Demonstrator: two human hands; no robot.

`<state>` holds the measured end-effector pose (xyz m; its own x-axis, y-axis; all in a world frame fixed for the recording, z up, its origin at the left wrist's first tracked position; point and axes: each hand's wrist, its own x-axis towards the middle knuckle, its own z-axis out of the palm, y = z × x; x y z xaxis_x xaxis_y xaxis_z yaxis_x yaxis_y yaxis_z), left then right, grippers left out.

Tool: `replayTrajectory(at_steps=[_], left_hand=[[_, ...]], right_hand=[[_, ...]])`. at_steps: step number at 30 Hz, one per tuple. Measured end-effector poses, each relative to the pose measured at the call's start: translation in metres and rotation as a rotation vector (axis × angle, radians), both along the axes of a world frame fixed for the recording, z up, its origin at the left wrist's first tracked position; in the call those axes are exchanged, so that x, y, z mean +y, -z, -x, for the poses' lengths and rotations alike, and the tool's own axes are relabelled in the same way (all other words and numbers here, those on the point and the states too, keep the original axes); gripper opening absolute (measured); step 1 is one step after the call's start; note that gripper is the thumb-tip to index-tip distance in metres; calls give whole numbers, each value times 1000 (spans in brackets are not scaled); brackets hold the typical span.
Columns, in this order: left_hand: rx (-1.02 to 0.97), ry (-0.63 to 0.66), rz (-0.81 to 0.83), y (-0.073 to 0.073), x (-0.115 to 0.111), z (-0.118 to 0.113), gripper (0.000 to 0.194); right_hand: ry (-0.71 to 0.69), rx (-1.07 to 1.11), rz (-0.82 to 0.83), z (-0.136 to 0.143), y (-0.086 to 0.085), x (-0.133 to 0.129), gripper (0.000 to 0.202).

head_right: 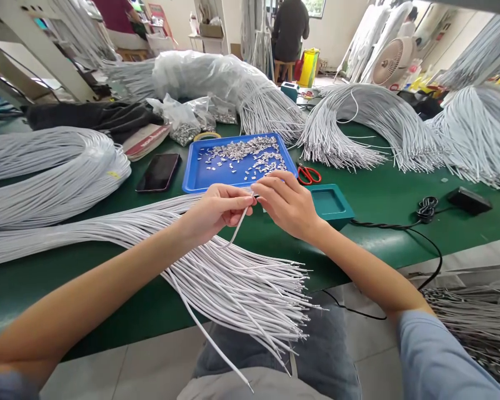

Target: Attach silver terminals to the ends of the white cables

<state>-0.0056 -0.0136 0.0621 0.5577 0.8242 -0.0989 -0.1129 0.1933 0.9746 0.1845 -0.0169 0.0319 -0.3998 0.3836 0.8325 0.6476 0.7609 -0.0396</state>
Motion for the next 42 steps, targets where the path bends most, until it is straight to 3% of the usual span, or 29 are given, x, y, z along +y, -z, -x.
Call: replayTrajectory(at_steps=[6, 9, 12, 15, 19, 21, 22, 24, 27, 30, 32, 37, 42], left_hand=[[34, 40, 9, 4, 3, 0, 20], [51, 62, 9, 3, 2, -1, 21], [75, 81, -38, 3, -2, -2, 20], [207, -8, -386, 8, -3, -4, 18], [390, -244, -1200, 22, 5, 1, 17], [393, -256, -1380, 28, 10, 3, 20], [380, -263, -1384, 31, 11, 4, 20], [330, -287, -1246, 36, 11, 1, 17], [222, -228, -846, 44, 8, -8, 19], [152, -127, -486, 54, 9, -15, 29], [131, -117, -330, 60, 11, -18, 29], [134, -104, -123, 69, 14, -18, 27], [185, -104, -97, 69, 13, -21, 23]], right_hand=[[5, -146, -82, -7, -2, 4, 16], [-13, -128, -163, -8, 0, 4, 17], [24, -30, -91, -3, 1, -1, 14], [11, 244, 229, 8, -2, -11, 15], [-238, 666, 1109, 20, -12, -23, 23], [-291, 730, 1391, 20, -17, -25, 29], [-260, 718, 1396, 18, -20, -23, 29], [-108, 600, 1165, 10, -23, -18, 23], [183, 184, 733, -8, -21, -9, 18], [342, -343, 718, -22, -12, -5, 25], [407, -573, 736, -24, -6, -5, 29], [468, -820, 689, -15, -7, 0, 25], [399, -985, 645, -11, -9, 7, 26]])
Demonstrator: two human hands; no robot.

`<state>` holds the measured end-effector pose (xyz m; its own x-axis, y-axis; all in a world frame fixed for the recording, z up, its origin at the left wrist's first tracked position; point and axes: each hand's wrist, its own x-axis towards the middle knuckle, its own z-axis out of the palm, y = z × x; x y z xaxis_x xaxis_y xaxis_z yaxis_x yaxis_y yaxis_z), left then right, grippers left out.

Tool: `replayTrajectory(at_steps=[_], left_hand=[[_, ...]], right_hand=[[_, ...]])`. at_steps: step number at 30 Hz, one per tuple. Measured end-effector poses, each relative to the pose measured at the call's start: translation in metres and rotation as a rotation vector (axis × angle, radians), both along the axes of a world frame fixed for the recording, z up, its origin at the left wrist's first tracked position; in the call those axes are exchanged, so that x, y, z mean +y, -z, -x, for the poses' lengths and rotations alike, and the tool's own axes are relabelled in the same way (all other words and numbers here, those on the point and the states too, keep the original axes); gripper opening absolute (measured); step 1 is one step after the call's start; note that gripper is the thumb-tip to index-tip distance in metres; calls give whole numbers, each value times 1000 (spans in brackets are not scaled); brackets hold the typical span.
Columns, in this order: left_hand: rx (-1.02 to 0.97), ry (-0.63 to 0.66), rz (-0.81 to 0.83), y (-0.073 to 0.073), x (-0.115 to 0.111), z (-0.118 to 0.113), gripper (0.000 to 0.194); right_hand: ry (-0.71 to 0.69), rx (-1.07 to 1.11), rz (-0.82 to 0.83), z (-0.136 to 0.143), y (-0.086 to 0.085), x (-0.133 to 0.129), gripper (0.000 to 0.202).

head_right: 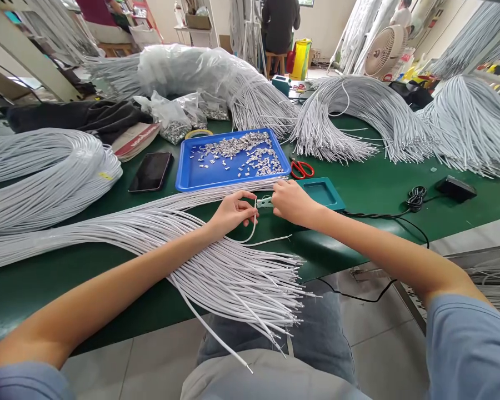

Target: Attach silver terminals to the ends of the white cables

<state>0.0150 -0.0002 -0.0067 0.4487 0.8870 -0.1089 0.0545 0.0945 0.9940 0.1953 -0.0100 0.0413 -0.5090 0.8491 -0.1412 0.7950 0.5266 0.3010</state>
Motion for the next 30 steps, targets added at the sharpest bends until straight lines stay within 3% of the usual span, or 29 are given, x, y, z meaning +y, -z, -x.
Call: replayTrajectory(at_steps=[24, 27, 30], left_hand=[[75, -40, 49, -1, 2, -5, 19], [56, -35, 47, 0, 2, -5, 20], [30, -11, 56, 2, 2, -4, 21]], right_hand=[[-7, -24, 54, -2, -1, -3, 32], [34, 104, 80, -12, 0, -1, 30], [183, 349, 95, -27, 2, 5, 40]])
